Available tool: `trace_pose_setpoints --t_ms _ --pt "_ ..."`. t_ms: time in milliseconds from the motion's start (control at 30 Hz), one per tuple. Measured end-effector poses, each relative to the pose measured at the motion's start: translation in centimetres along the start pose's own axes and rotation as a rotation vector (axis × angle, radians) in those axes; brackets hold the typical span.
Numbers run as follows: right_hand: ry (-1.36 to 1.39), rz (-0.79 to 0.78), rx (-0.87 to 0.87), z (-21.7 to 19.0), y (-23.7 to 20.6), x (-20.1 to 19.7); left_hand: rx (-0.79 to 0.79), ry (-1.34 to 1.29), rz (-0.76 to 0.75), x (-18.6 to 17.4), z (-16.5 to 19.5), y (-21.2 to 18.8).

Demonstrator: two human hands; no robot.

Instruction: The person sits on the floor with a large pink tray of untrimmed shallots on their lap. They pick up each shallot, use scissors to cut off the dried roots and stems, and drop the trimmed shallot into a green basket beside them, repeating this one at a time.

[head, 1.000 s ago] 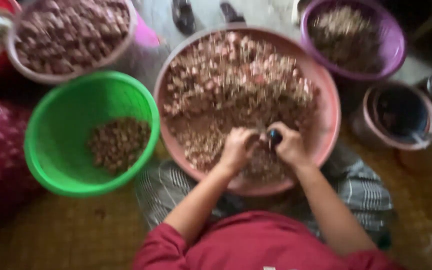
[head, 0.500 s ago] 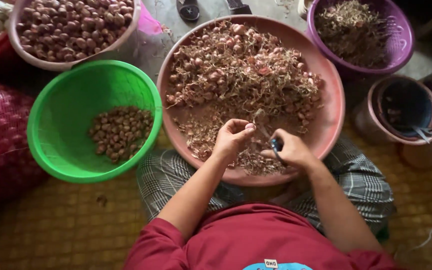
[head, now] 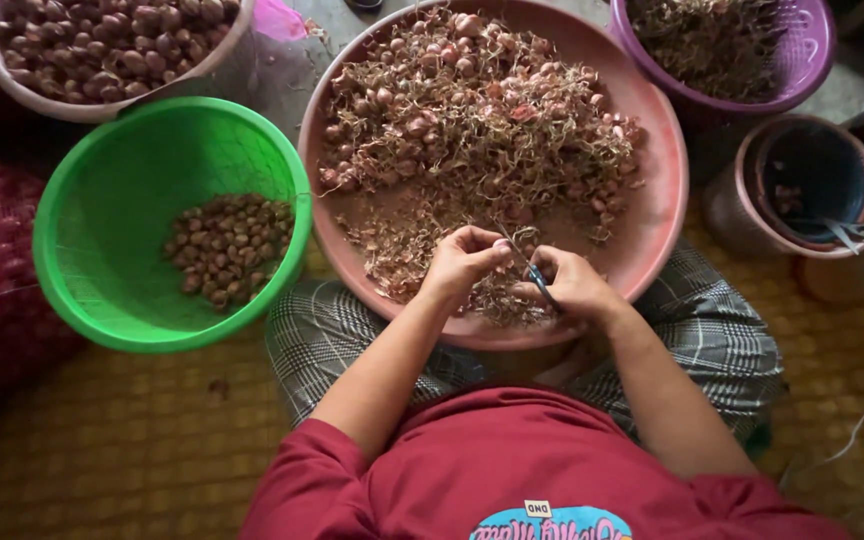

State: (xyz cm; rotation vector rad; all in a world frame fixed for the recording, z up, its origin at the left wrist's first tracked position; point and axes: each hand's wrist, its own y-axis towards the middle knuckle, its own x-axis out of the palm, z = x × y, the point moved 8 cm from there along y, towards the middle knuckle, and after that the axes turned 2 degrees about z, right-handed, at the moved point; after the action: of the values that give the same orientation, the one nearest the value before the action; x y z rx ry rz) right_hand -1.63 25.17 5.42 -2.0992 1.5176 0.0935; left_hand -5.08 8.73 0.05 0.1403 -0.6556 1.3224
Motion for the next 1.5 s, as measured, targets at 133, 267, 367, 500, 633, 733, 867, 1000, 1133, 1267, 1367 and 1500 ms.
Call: trace_pose_setpoints --t_ms 133,267,367,500,633,733,867,1000,1133,1267,1367,1500 --pt "-0.004 0.007 -0.003 0.7 0.4 -0.2 0.022 0.085 -0.025 0.0 -0.5 0.0" --pt "0.019 0.031 -0.035 1.6 0.9 -0.8 -0.008 0.007 -0.024 -0.9 -2.0 0.9" --pt "-0.070 0.136 -0.102 1.4 1.5 -3.2 -0.040 -0.205 -0.013 -2.2 -2.4 2.4" --pt "-0.057 0.275 -0.084 1.3 0.4 -7.3 0.186 0.240 0.078 -3.2 -0.1 3.2" --pt "-0.095 0.350 0.004 1.3 0.0 -8.1 0.649 1.029 0.082 1.5 2.0 1.4" --pt "0.008 0.338 -0.009 1.2 0.1 -6.9 0.813 1.320 0.060 5.7 0.8 1.9" --pt "-0.120 0.339 -0.058 0.8 0.0 -7.0 0.865 1.449 -0.014 7.5 -1.0 3.5" --pt "-0.157 0.293 -0.031 1.1 -0.2 -7.7 0.538 0.894 0.033 4.1 -0.9 4.2" --pt "-0.299 0.243 -0.042 0.8 0.3 -6.4 -0.029 0.056 -0.062 1.4 -2.2 4.1" --pt "-0.309 0.203 -0.036 1.0 0.9 -4.9 -0.001 -0.027 0.063 -1.2 0.3 3.3" --pt "-0.252 0.219 -0.040 1.1 0.6 -5.3 0.213 0.104 0.169 -4.7 3.8 2.8" --pt "-0.192 0.212 -0.018 0.9 0.5 -5.5 0.419 0.515 0.295 -8.5 6.9 2.1"
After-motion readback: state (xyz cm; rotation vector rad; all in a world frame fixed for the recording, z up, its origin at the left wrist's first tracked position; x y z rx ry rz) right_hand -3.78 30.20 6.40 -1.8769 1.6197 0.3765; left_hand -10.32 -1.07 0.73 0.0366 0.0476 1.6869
